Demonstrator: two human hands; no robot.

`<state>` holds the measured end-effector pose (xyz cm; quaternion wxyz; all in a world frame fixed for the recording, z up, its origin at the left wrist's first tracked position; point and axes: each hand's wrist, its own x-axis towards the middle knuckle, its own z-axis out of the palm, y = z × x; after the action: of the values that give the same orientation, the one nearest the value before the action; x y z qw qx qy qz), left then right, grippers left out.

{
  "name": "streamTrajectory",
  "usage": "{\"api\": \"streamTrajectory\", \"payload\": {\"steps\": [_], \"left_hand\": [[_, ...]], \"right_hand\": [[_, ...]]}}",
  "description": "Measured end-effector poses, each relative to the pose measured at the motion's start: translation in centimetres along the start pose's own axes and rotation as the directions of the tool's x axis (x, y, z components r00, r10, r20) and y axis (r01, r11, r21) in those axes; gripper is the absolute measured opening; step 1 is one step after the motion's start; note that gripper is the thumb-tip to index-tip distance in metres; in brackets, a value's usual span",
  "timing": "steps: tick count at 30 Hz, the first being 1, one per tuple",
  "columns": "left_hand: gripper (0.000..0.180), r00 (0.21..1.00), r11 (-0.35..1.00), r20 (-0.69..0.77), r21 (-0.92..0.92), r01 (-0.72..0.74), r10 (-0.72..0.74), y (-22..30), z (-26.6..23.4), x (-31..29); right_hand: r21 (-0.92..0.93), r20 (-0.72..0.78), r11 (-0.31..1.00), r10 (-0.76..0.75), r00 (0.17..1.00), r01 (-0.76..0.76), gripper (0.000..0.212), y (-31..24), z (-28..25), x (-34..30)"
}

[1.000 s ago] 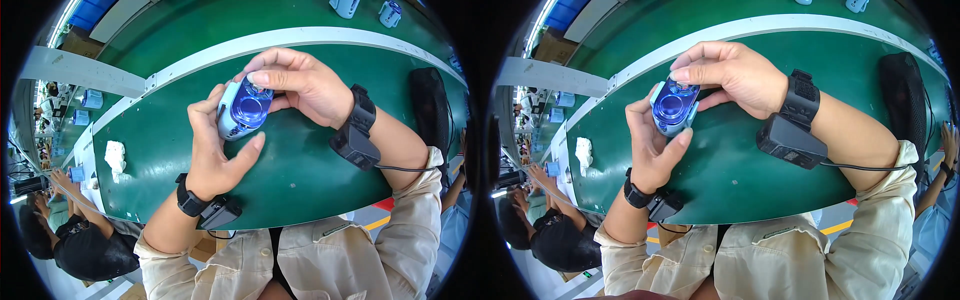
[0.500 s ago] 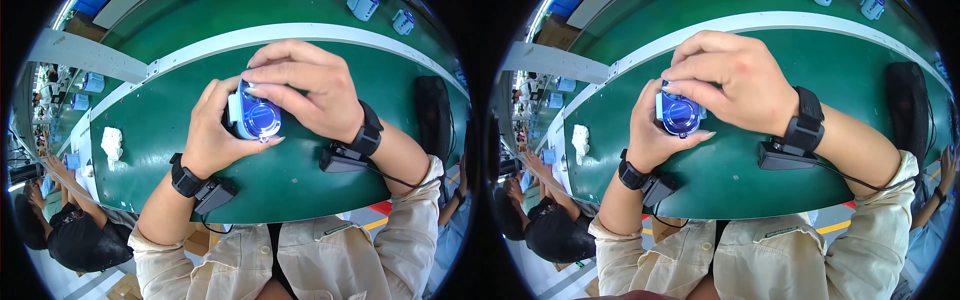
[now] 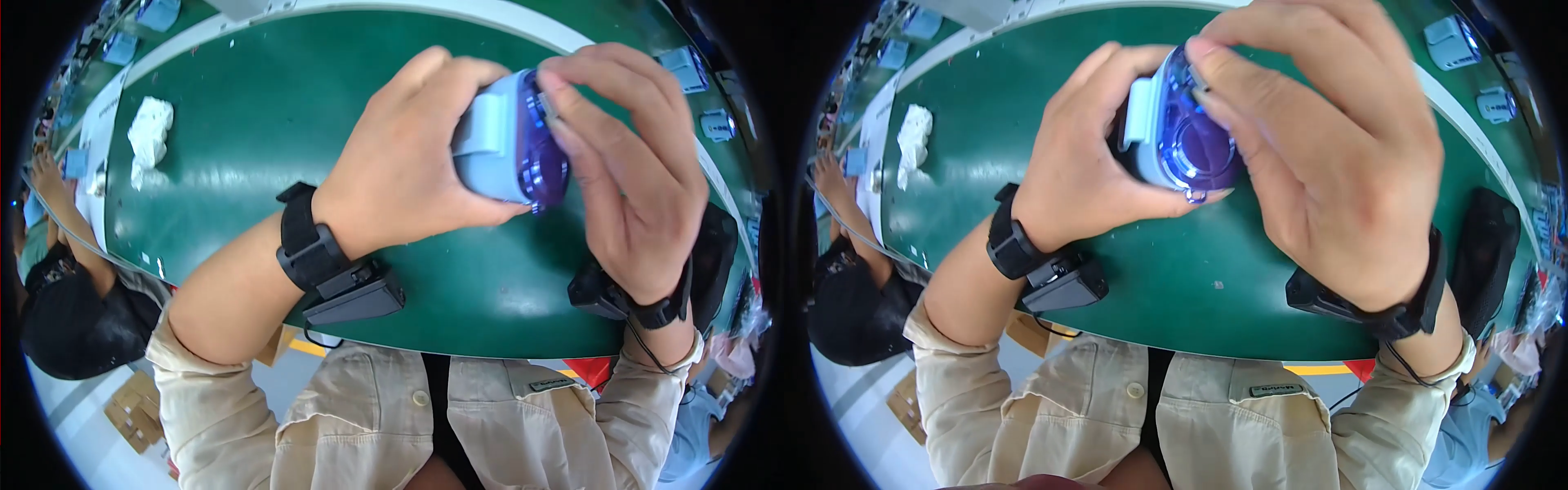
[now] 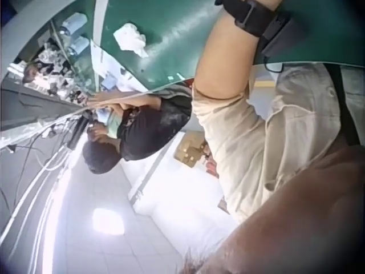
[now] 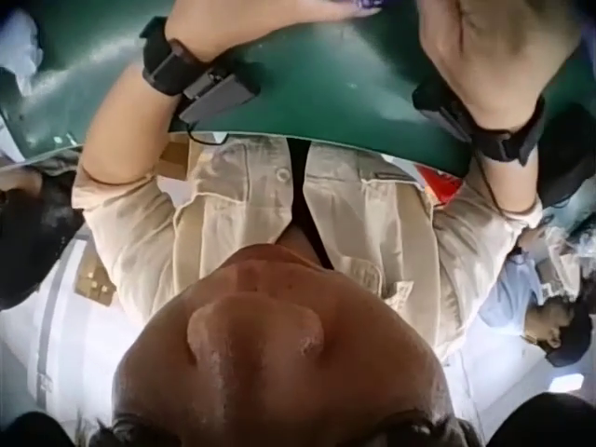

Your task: Assembling and inspecting small blue electronic components on a factory production line.

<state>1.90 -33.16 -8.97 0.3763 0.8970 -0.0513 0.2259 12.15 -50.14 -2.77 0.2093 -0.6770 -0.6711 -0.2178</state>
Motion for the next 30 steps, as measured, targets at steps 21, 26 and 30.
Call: {"api": "streamTrajectory", "payload": {"steps": [21, 26, 30], "left_hand": [[0.076, 0.998, 0.997, 0.063, -0.081, 0.017, -0.012, 0.2, 0.0, -0.4], [0.078, 0.998, 0.994, 0.055, -0.100, 0.040, -0.035, 0.5, 0.2, -0.4], [0.080, 0.995, 0.995, 0.067, -0.049, 0.083, -0.080, 0.6, 0.3, -0.4]], "right_hand": [[0.738, 0.159, 0.597, 0.299, 0.941, -0.314, 0.024, 2.3, 1.5, -2.1], [0.800, 0.201, 0.415, 0.495, 0.845, -0.433, 0.017, 1.3, 1.6, -2.4], [0.819, 0.253, 0.287, 0.596, 0.762, -0.497, 0.014, 0.6, 2.2, -2.4]]}}
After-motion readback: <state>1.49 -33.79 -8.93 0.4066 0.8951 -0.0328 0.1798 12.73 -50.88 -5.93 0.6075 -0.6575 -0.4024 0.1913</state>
